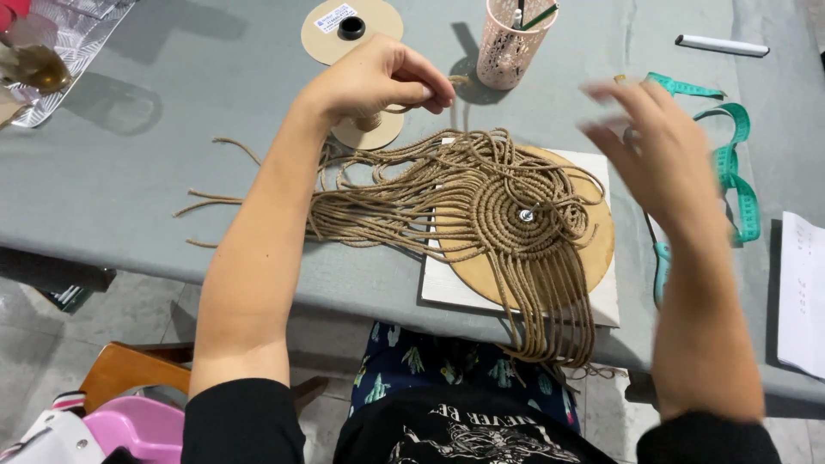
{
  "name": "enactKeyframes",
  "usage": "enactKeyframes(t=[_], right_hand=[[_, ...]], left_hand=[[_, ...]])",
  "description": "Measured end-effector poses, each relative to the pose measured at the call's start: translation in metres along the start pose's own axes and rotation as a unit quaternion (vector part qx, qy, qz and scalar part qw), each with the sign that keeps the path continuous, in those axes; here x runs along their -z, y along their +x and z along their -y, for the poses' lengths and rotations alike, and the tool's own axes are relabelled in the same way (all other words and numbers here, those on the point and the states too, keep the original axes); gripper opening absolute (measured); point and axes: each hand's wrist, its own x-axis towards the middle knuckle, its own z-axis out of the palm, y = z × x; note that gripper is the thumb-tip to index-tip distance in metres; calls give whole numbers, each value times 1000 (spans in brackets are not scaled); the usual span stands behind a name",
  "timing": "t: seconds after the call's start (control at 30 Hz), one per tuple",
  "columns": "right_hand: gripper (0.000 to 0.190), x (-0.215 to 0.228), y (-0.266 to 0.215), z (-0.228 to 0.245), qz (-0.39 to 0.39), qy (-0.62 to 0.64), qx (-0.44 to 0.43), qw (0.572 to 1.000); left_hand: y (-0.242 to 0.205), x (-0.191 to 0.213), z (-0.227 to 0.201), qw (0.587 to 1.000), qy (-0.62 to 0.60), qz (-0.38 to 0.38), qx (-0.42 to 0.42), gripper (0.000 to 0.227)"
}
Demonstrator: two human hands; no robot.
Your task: Weaving a circular macrame pattern on a cardboard base using cord, scissors, and a tape measure.
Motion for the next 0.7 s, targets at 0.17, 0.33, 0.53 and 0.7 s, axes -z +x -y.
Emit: enactKeyframes(t=[0.17, 0.33, 0.53, 0.7], right_hand=[[40, 4, -191, -63, 178, -367, -379, 830], [46, -15, -252, -77, 129, -395, -369, 832], [88, -4, -221, -105, 281, -399, -373, 789], [84, 12, -219, -184, 312, -354, -451, 758]], left_hand=[[-11, 2, -19, 997, 9, -41, 60, 28], [-13, 4, -26, 997, 9, 11, 80, 28], [-9, 14, -12, 998, 35, 57, 5, 33], [-4, 24, 4, 996, 49, 72, -30, 39]])
